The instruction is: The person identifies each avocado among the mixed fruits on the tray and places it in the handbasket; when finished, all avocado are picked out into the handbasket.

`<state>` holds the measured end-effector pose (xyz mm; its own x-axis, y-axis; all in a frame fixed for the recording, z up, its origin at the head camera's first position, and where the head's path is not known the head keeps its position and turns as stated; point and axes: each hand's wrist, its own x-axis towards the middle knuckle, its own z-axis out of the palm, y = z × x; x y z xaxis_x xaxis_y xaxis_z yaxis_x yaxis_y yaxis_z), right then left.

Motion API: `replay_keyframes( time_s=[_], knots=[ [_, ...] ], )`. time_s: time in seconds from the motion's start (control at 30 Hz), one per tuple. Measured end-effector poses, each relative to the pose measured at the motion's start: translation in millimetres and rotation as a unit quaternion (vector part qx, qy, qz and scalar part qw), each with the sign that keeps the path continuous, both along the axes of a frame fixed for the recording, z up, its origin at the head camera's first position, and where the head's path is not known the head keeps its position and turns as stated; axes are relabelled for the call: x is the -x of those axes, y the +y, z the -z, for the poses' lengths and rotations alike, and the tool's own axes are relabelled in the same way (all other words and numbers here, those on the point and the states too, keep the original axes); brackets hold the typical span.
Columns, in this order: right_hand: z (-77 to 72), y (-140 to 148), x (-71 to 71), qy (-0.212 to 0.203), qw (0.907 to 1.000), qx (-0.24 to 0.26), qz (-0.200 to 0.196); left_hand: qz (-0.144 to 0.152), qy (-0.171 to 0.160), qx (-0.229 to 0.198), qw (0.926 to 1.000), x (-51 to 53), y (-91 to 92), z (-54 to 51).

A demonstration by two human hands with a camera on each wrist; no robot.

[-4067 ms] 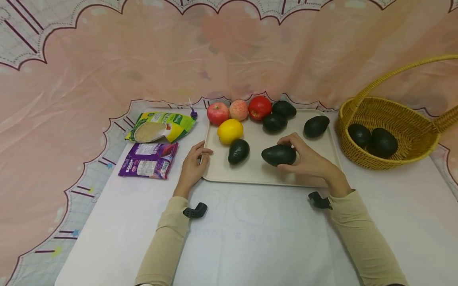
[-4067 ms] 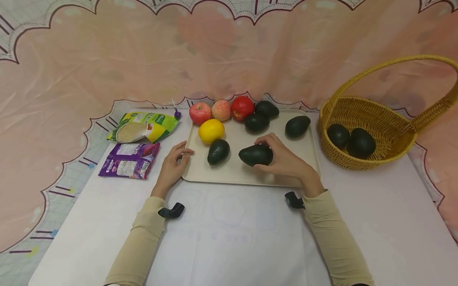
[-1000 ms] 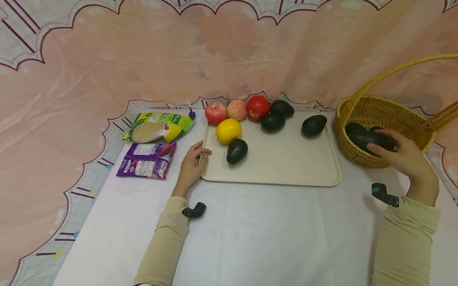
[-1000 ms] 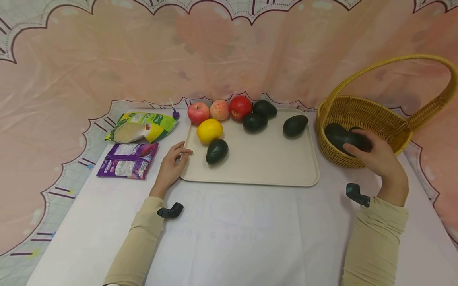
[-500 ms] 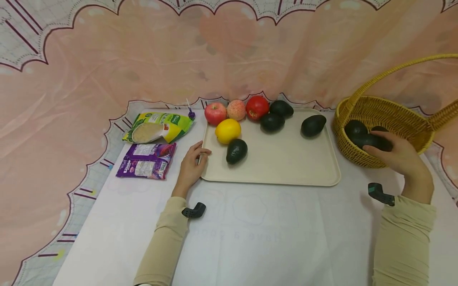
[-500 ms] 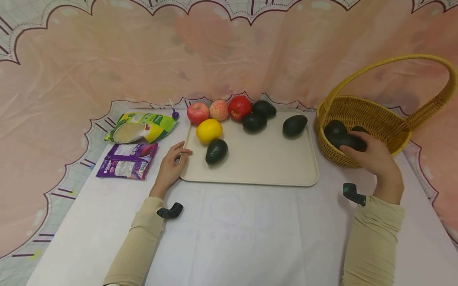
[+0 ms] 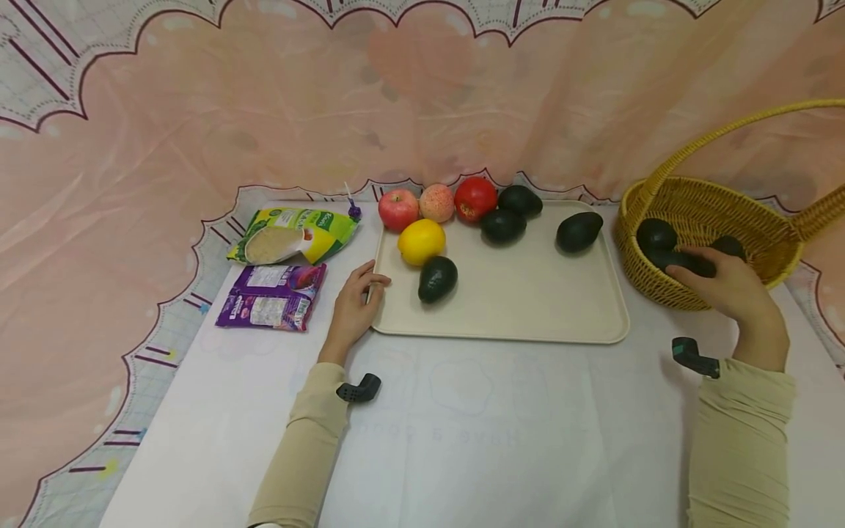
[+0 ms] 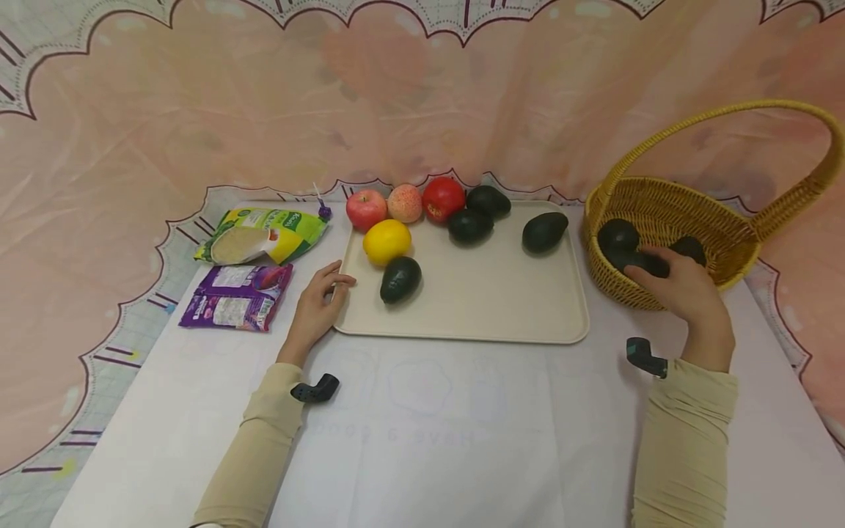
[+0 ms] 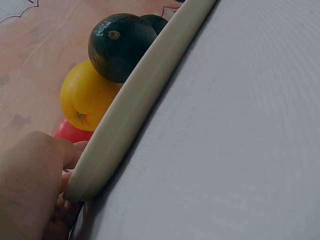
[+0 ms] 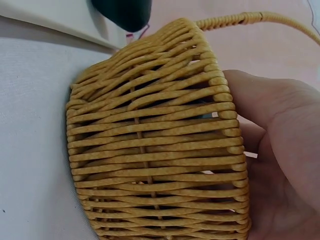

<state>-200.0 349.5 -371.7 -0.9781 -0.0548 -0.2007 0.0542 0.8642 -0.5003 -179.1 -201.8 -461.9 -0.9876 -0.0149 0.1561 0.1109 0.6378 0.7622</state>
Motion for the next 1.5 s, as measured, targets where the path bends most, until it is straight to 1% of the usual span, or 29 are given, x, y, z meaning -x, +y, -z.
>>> replay_keyframes(
  time_s=[0.17, 0.33, 0.57, 0.87, 1.03, 1.17, 1.4, 1.5],
  knots=[
    [0.3, 0, 0.0, -0.013, 0.9999, -0.002, 0.001, -0.002, -0.005, 0.001, 1.0, 0.4, 0.5, -0.4],
    [0.3, -1, -0.5, -0.013, 0.9999, -0.004, 0.0, 0.0, -0.007, 0.004, 1.0, 0.9, -0.1, -0.6],
    [-1.3, -3, 0.6, -0.023, 0.9997, -0.008, -0.001, 0.0, -0.003, 0.004, 1.0, 1.4, -1.6, 0.2],
    [-2.1, -4, 2.5, -0.026, 0.9996, -0.011, 0.002, -0.002, 0.005, 0.002, 1.0, -0.4, -1.8, -1.8],
    [-1.5, -4, 3.2, -0.029, 0.9995, -0.012, 0.004, -0.002, 0.006, 0.001, 1.0, 0.0, -1.8, -1.0],
    [-0.8, -5, 2.6, -0.019, 0.9998, -0.007, 0.005, -0.001, 0.005, 0.004, 1.0, 0.1, -2.0, 0.0],
    [-0.7, -10, -0.6, 0.028, 0.9992, 0.025, 0.013, -0.004, 0.001, 0.002, 1.0, 1.3, -2.2, 3.7],
    [-0.7, -13, -2.3, 0.046, 0.9979, 0.04, 0.021, -0.003, -0.004, 0.0, 1.0, 2.2, -1.6, 3.6]
  ],
)
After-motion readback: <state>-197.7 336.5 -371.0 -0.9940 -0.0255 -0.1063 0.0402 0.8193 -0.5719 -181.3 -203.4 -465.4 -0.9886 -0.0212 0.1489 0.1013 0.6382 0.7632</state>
